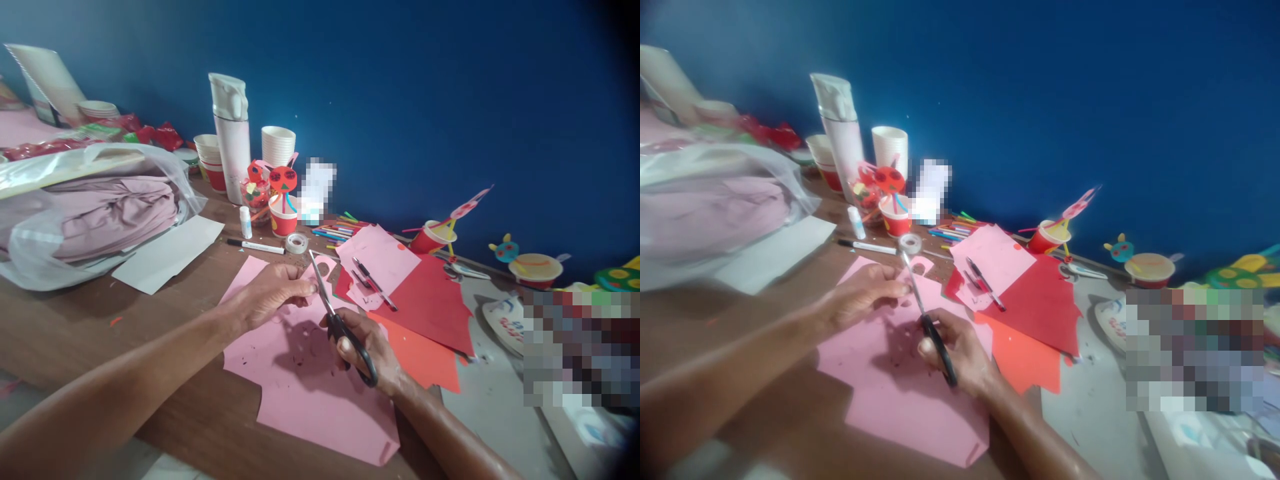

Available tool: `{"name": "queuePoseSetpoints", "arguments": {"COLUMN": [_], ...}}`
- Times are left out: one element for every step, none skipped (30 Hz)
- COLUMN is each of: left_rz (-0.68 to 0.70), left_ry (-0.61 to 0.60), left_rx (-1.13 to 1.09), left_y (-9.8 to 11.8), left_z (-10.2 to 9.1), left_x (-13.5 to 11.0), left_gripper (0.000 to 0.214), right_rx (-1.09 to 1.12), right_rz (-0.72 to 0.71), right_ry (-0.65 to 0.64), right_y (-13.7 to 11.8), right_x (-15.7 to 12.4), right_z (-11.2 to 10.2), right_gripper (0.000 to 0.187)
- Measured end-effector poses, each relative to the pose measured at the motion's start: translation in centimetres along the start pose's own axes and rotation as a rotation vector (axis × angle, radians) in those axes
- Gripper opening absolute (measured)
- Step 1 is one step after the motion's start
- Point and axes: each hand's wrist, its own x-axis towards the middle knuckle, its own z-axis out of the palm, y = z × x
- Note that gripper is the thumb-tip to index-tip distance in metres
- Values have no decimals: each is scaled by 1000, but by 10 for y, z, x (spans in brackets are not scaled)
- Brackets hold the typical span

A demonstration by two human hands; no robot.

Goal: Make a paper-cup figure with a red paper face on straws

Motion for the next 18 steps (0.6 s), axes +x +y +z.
{"name": "queuePoseSetpoints", "arguments": {"left_rz": [-5, -9, -11, -11, -8, -2, 5, 11, 14, 13, 9, 5, -1, -8, -18, -29, -39, -49], "left_ry": [7, 13, 17, 18, 15, 9, 2, -5, -12, -17, -23, -26, -27, -25, -22, -22, -21, -19], "left_rx": [3, 4, 4, 3, 2, 1, 2, 4, 6, 9, 10, 9, 6, 1, -4, -12, -20, -27], "left_y": [0, 0, 0, -1, -1, -1, -1, -1, 0, 0, 0, 1, 1, 1, 2, 2, 1, 1], "left_z": [0, -1, -1, -2, -2, -2, -3, -3, -3, -3, -3, -3, -3, -3, -3, -4, -4, -4], "left_x": [0, 1, 1, 1, 2, 2, 3, 3, 4, 4, 4, 5, 5, 5, 5, 4, 4, 4], "left_gripper": [5, 5, 5, 6, 6, 7, 7, 7, 7, 6, 6, 6, 7, 7, 7, 7, 6, 6], "right_rx": [5, 13, 23, 33, 43, 54, 64, 71, 74, 75, 76, 77, 78, 80, 83, 84, 84, 84], "right_rz": [5, 11, 16, 22, 27, 30, 31, 32, 33, 32, 29, 27, 26, 24, 23, 22, 22, 21], "right_ry": [-2, -3, -3, -2, -3, -2, -1, -1, -4, -4, -4, -3, -3, -3, -3, -3, -7, -7], "right_y": [0, 0, 1, 2, 3, 4, 5, 6, 6, 7, 7, 7, 7, 8, 8, 8, 8, 8], "right_x": [0, 0, 0, 0, 0, 0, 0, 1, 1, 1, 1, 1, 1, 1, 1, 1, 1, 0], "right_z": [0, 0, 0, 0, 0, 0, 0, 0, -1, -1, -1, -1, -1, -1, -1, -1, -1, -2], "right_gripper": [50, 50, 49, 48, 48, 47, 46, 46, 45, 45, 44, 44, 43, 43, 42, 42, 42, 42]}}
